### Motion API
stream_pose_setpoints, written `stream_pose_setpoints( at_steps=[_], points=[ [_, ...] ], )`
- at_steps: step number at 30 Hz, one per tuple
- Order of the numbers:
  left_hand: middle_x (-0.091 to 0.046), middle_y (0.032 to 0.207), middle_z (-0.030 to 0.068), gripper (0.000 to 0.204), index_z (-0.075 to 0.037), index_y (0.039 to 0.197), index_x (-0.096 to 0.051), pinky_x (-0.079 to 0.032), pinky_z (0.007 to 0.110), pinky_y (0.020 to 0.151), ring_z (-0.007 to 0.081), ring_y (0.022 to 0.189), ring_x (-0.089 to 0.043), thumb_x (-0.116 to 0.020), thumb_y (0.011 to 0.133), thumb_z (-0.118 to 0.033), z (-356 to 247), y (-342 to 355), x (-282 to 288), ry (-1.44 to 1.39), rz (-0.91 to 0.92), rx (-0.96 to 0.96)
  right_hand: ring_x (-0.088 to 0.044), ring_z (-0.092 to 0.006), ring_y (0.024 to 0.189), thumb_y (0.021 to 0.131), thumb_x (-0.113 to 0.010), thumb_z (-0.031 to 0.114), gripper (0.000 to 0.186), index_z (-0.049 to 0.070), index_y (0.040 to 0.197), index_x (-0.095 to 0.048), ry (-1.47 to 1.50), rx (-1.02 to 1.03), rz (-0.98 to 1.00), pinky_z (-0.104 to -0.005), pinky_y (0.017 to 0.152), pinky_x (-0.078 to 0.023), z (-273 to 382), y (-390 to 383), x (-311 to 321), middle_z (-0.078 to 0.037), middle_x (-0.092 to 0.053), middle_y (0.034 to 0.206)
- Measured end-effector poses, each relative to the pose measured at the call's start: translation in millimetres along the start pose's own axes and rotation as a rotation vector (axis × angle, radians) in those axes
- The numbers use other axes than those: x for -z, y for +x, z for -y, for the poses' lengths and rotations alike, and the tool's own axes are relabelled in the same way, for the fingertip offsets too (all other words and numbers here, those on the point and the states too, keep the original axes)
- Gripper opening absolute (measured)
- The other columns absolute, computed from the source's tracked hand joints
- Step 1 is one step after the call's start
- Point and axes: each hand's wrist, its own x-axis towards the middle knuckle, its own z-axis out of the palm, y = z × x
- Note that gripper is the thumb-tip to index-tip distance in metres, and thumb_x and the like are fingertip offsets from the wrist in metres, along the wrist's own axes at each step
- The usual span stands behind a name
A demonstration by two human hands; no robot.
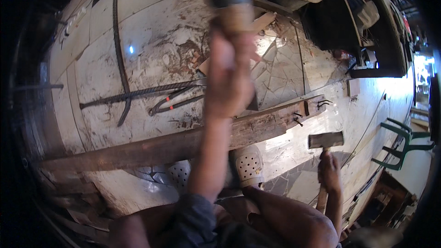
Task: The person prys nails out of a wood plank using a rebar and a hammer as a lever. They then use pliers to remove the nails and a hammer and chisel to work on the wood surface while kneeling on the floor.
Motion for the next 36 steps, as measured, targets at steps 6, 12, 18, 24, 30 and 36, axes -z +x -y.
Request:
stream_pose_setpoints(
  at_steps=[6,12,18,24,30,36],
  points=[
    [-0.047,0.106,0.0168,0.035,-0.006,0.103,-0.039,-0.048,0.025,0.031,0.0156,0.054,-0.057,-0.067,0.083,-0.015,1.8,-36.5,53.3,-0.346,0.037,0.171,-0.039,-0.0086,0.038,0.097,-0.042,0.049,0.044,0.006,0.088,-0.049,0.115,-0.119,0.105,-0.0245,0.036,-0.032,-68.4,-10.7,-20.9,0.001,-0.041,0.053],
    [-0.041,0.059,-0.0017,0.026,-0.011,0.099,-0.039,-0.029,0.020,0.032,0.0051,0.040,-0.035,-0.058,0.083,-0.006,35.7,-87.3,40.3,-0.020,-0.378,0.142,-0.044,-0.0086,0.048,0.098,-0.044,0.044,0.039,0.006,0.090,-0.051,0.111,-0.164,0.193,-0.0246,0.042,-0.036,-83.1,-18.5,-27.6,0.001,-0.046,0.060],
    [-0.040,0.061,-0.0009,0.024,-0.011,0.093,-0.036,-0.031,0.022,0.033,0.0056,0.040,-0.034,-0.053,0.080,0.001,41.6,-108.4,21.7,0.061,-0.357,0.073,-0.043,-0.0082,0.049,0.098,-0.045,0.044,0.039,0.006,0.089,-0.052,0.100,-0.114,0.170,-0.0247,0.044,-0.036,-92.9,-10.7,-25.1,0.001,-0.047,0.061],
    [-0.037,0.057,-0.0014,0.021,-0.010,0.090,-0.037,-0.031,0.023,0.035,0.0057,0.041,-0.032,-0.051,0.080,0.002,39.0,-121.1,31.0,0.111,-0.489,0.041,-0.041,-0.0085,0.041,0.096,-0.044,0.050,0.045,0.006,0.090,-0.049,0.067,-0.064,0.171,-0.0245,0.038,-0.034,-93.6,-2.8,-30.4,0.000,-0.044,0.057],
    [-0.040,0.057,-0.0005,0.019,-0.008,0.090,-0.039,-0.031,0.024,0.035,0.0069,0.041,-0.034,-0.049,0.079,0.003,36.1,-122.4,20.9,0.135,-0.598,0.046,-0.038,-0.0084,0.042,0.097,-0.045,0.047,0.042,0.005,0.091,-0.049,-0.055,-0.046,0.151,-0.0254,0.039,-0.032,-75.5,-18.1,-22.8,0.001,-0.043,0.057],
    [-0.053,0.071,0.0042,0.011,-0.002,0.080,-0.049,-0.044,0.025,0.048,0.0106,0.052,-0.050,-0.060,0.078,0.000,46.8,-127.3,39.8,0.283,-0.531,0.057,-0.050,-0.0220,0.046,0.097,-0.048,0.033,0.034,0.000,0.097,-0.052,-0.500,0.357,0.312,-0.0361,0.045,-0.039,37.3,-45.3,-12.2,-0.013,-0.053,0.058]
  ],
)
